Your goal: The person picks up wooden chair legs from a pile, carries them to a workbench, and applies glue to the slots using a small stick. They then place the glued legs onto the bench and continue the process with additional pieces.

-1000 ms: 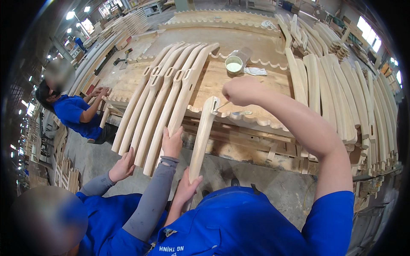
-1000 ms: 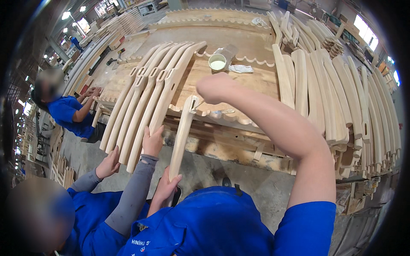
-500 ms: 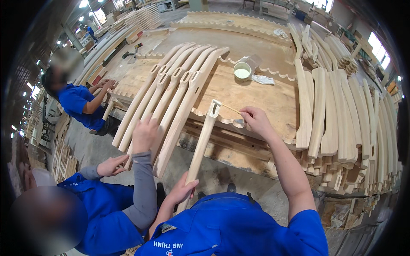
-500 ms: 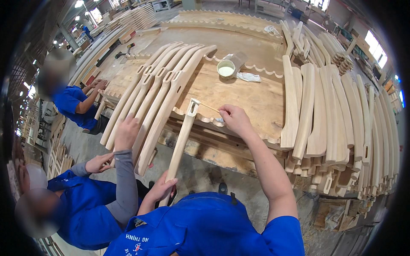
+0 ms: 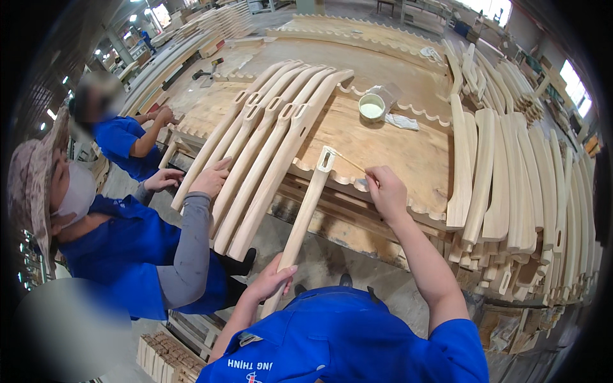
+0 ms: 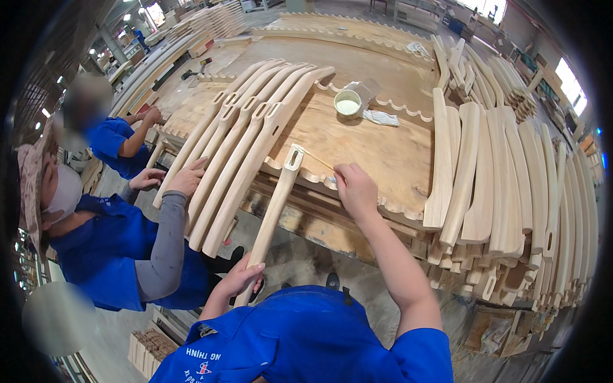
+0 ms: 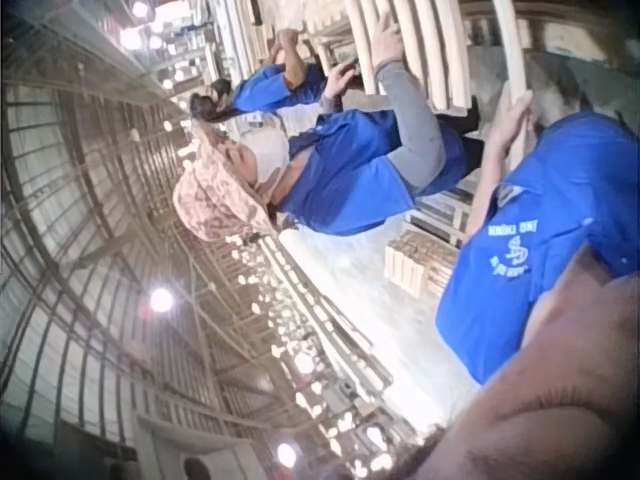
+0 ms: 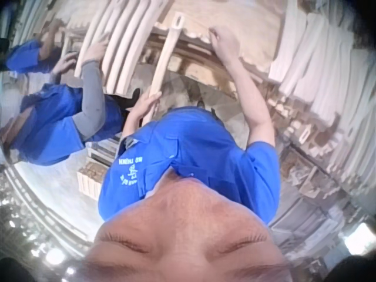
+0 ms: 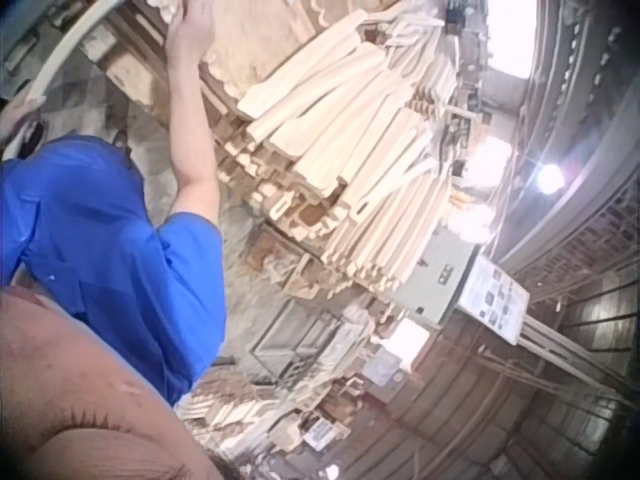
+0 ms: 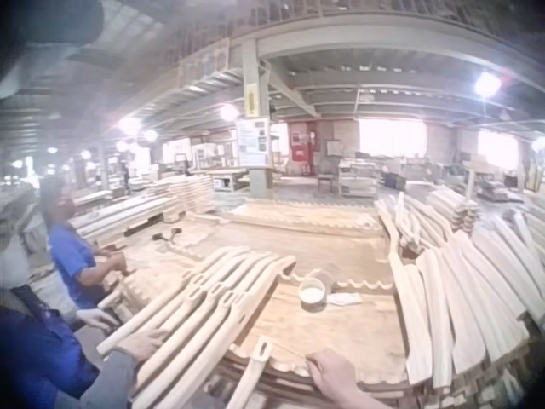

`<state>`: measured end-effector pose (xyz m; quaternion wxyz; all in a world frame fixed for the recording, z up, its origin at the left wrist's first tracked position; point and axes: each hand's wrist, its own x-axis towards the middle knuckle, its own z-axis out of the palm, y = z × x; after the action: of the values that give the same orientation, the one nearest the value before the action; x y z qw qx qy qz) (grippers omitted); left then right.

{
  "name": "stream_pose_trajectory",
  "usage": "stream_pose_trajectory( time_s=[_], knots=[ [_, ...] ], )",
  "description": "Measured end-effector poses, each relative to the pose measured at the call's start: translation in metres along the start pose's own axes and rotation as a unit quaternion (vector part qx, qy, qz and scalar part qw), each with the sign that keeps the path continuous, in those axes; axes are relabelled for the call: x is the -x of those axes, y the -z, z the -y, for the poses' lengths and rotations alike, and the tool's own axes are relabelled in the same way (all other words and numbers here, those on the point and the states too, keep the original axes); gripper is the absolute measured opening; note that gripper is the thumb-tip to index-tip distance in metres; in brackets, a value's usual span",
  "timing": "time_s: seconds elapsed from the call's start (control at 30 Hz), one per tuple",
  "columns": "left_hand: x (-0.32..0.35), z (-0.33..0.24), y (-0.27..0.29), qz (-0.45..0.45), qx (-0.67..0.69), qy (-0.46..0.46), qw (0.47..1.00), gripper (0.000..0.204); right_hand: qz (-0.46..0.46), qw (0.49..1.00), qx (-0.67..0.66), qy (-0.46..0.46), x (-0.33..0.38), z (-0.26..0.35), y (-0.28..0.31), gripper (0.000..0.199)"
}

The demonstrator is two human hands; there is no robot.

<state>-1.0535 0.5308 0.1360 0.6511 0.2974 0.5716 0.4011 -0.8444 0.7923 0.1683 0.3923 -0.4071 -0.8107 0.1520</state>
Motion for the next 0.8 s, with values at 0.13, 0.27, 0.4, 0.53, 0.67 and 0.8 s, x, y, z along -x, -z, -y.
stream_pose_trajectory(
  time_s=[0.13, 0.27, 0.4, 0.53, 0.67, 0.8],
  knots=[
    [0.002, 0.001, 0.002, 0.008, 0.032, 0.015, 0.999, 0.052, -0.012, 0.999, 0.019, 0.049, 0.018, 0.004, 0.002, 0.009],
    [0.002, 0.001, -0.001, 0.015, 0.061, 0.024, 0.998, 0.051, -0.013, 0.994, 0.025, 0.103, 0.02, 0.012, 0.007, 0.013],
    [0.0, 0.004, 0.004, 0.031, 0.051, 0.025, 0.998, 0.047, -0.015, 0.994, 0.059, 0.095, 0.0, 0.01, 0.011, 0.015],
    [0.002, 0.007, 0.004, 0.02, 0.055, 0.031, 0.998, 0.047, 0.017, 0.99, 0.073, 0.122, 0.011, 0.014, 0.014, 0.011],
    [0.002, 0.005, 0.001, 0.018, 0.056, 0.045, 0.997, 0.047, 0.008, 0.993, 0.057, 0.103, 0.004, 0.017, 0.017, 0.01],
    [0.002, 0.002, -0.001, 0.02, 0.062, 0.039, 0.997, 0.046, -0.019, 0.994, 0.063, 0.084, -0.023, 0.013, 0.008, 0.008]
  ],
)
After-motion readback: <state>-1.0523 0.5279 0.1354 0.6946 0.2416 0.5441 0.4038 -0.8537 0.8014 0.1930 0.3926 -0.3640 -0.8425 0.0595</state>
